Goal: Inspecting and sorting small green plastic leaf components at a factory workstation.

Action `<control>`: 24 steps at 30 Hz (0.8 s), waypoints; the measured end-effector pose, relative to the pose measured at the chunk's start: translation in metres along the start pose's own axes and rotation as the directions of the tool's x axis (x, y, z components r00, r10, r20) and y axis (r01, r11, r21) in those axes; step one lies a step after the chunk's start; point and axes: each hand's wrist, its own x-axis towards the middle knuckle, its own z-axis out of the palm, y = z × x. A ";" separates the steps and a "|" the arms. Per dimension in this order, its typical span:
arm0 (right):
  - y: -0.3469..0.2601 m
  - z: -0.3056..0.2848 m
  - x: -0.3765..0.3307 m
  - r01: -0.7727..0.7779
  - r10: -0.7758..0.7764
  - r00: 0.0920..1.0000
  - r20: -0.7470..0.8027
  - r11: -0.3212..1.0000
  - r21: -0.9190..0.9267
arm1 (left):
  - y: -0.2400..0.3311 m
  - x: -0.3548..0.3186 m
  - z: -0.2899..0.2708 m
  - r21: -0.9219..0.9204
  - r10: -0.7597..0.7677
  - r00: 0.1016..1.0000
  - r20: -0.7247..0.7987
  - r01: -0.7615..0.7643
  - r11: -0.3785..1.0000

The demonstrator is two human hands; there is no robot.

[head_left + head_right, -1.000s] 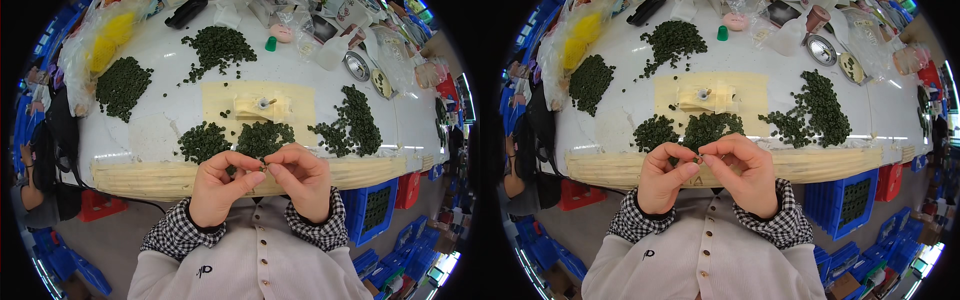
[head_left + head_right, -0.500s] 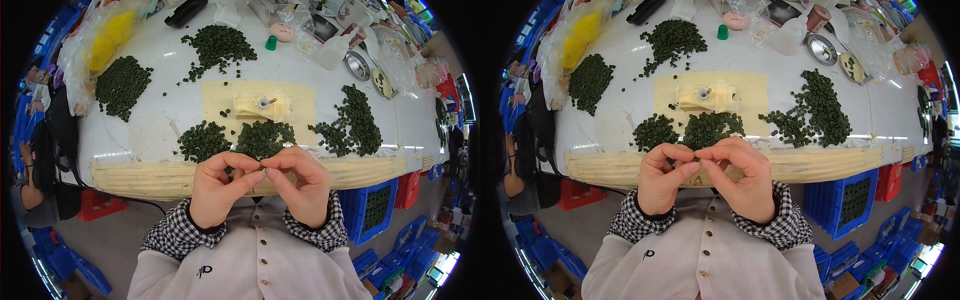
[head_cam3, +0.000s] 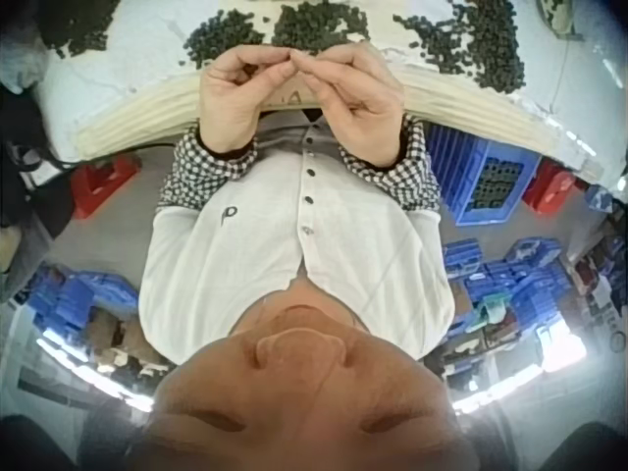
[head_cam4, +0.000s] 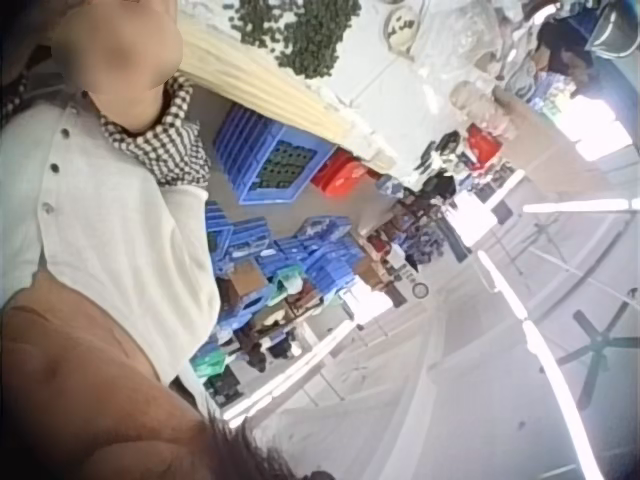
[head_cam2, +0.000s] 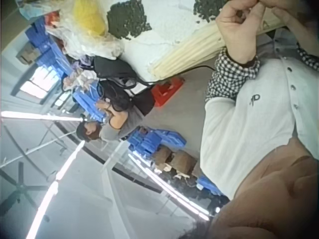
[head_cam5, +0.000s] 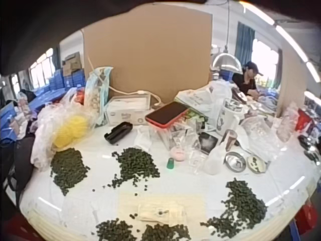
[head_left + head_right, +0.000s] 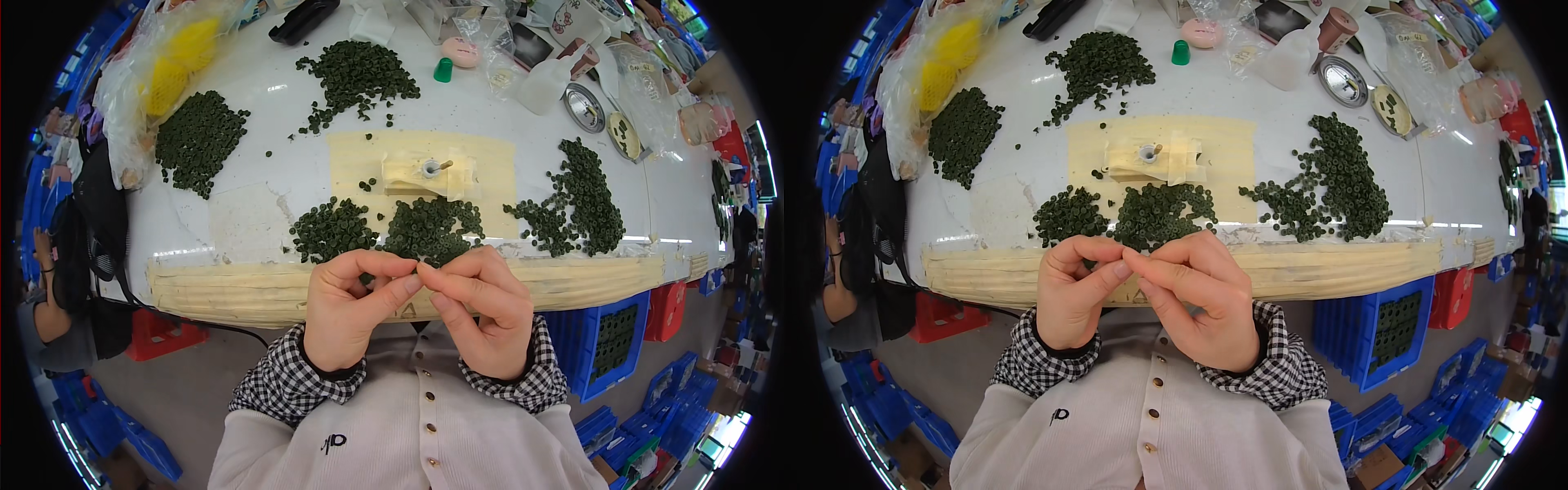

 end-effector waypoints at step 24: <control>0.007 -0.004 -0.001 -0.049 0.046 0.998 0.044 0.996 0.080 | 0.001 -0.001 0.000 0.130 0.025 1.000 -0.006 -0.024 0.991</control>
